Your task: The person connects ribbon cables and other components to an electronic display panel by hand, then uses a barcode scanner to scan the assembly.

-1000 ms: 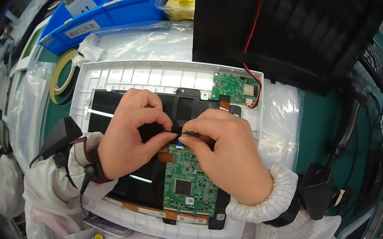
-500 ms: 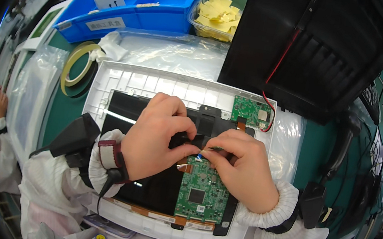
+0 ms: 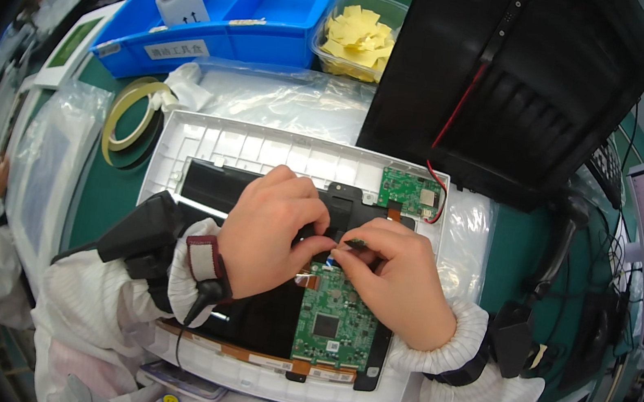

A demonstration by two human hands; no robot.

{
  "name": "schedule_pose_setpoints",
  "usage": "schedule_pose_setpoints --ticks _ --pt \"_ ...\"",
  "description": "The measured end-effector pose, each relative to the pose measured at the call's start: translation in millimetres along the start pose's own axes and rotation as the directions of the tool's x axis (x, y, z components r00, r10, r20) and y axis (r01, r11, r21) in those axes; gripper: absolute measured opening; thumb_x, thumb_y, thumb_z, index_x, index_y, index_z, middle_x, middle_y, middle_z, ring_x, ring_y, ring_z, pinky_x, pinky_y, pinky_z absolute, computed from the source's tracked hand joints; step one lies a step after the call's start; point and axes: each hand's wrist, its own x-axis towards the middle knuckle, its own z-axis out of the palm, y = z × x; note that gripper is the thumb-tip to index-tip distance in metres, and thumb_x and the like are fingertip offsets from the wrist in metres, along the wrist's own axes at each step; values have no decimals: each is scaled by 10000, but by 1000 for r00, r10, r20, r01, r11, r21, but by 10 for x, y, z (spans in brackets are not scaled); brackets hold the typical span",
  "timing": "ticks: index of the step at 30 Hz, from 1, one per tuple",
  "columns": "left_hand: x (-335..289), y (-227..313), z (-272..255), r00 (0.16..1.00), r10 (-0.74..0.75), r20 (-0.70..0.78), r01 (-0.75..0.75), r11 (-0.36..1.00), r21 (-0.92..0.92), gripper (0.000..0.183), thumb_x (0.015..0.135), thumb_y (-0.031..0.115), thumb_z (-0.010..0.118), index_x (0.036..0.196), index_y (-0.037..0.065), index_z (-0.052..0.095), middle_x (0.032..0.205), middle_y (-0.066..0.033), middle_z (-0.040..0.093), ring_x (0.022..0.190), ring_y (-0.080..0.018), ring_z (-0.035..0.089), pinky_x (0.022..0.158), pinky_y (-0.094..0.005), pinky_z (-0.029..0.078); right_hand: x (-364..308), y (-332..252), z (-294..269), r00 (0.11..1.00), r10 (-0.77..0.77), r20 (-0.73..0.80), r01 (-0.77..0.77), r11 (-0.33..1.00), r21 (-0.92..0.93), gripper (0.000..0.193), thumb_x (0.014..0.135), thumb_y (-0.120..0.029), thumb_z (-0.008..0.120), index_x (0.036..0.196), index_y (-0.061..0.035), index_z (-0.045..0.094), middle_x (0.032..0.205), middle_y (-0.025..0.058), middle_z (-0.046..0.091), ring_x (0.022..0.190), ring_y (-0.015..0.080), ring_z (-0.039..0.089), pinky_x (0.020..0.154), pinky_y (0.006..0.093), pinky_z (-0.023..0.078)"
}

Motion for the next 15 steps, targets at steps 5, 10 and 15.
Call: schedule_pose_setpoints --ticks 5,10,15 --pt "-24 -28 -25 1000 11 23 -11 999 -37 124 643 48 690 698 62 579 736 -65 541 768 -275 486 686 -359 399 83 -40 -50 998 54 28 -52 997 -48 147 735 -70 684 814 38 623 698 94 586 573 119 552 505 237 434" --pt "-29 -48 -43 1000 9 19 -7 998 -68 112 646 52 679 706 61 585 734 -69 545 766 -276 492 684 -359 397 236 -145 -84 998 -54 25 59 939 -339 143 696 -77 689 765 19 608 731 114 589 602 207 567 539 293 447" --pt "-31 -37 -37 1000 3 0 -3 997 -76 103 644 53 671 711 60 594 729 -69 548 767 -272 494 681 -354 395 318 -216 -54 939 -293 182 334 902 -272 102 699 -76 672 745 -27 594 789 101 602 738 275 577 653 335 465"
